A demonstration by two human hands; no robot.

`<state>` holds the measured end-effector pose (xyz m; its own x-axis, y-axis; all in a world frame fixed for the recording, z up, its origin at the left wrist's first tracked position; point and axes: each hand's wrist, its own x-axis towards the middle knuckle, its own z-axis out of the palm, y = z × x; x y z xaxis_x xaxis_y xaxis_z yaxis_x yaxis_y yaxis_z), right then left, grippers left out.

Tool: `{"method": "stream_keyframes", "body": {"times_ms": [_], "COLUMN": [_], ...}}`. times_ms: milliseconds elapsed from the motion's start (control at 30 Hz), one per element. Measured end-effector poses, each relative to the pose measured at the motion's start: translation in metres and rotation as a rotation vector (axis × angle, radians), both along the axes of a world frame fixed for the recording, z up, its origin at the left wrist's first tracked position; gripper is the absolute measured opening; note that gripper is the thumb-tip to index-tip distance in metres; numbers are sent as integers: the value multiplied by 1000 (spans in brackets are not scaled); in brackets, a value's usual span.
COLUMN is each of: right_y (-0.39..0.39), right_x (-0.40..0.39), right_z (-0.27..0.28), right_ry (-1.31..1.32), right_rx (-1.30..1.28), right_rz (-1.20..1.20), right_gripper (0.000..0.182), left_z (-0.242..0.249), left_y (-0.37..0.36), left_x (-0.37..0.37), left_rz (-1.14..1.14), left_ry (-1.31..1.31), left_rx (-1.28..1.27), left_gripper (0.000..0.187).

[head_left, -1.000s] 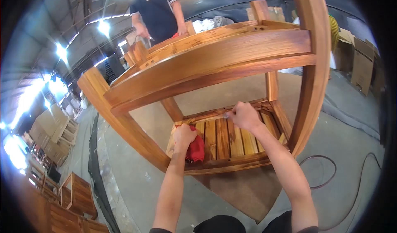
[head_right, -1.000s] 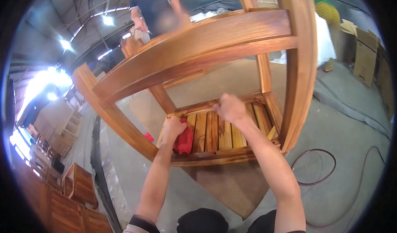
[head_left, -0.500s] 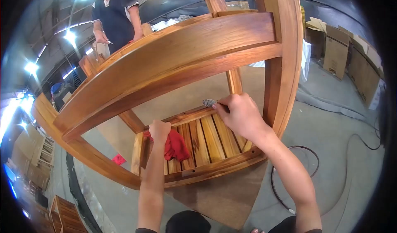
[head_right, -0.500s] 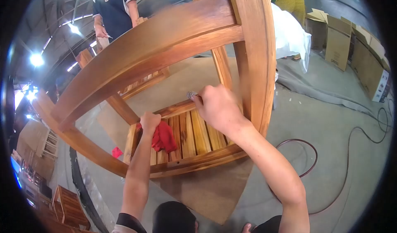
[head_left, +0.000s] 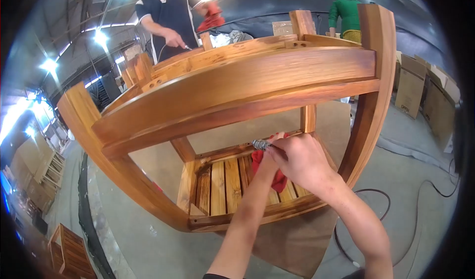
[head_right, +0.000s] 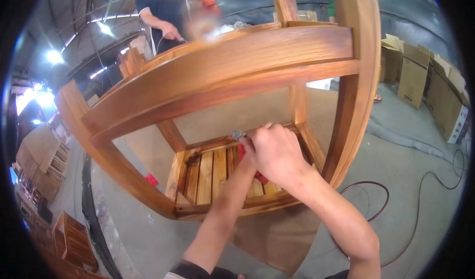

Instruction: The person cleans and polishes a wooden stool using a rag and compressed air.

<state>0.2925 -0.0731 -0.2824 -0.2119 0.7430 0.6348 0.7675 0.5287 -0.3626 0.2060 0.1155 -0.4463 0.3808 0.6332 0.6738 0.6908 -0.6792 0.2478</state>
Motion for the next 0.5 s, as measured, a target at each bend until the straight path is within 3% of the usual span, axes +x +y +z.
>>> {"method": "stream_keyframes", "body": {"times_ms": [33, 167, 267, 300, 433, 500], "right_y": [2, 13, 30, 31, 31, 30], "right_x": [-5, -25, -36, -39, -45, -46], "right_z": [-1, -2, -5, -3, -3, -3], "right_ry": [-6, 12, 39, 48, 6, -2], "right_rx": [32, 23, -3, -38, -93, -111], "right_rz": [16, 63, 76, 67, 19, 25], "right_gripper": [14, 14, 15, 15, 15, 15], "left_z": [-1, -6, 14, 34, 13, 16], "left_y": [4, 12, -13, -35, -32, -30], "left_x": [-12, -64, -88, -92, -122, -134], "left_rz": [1, 83, 325, 362, 495, 577], "left_ry": [3, 50, 135, 205, 226, 429], "left_rx": [27, 107, -201, -142, 55, 58], "left_gripper": [28, 25, 19, 18, 15, 13]}}
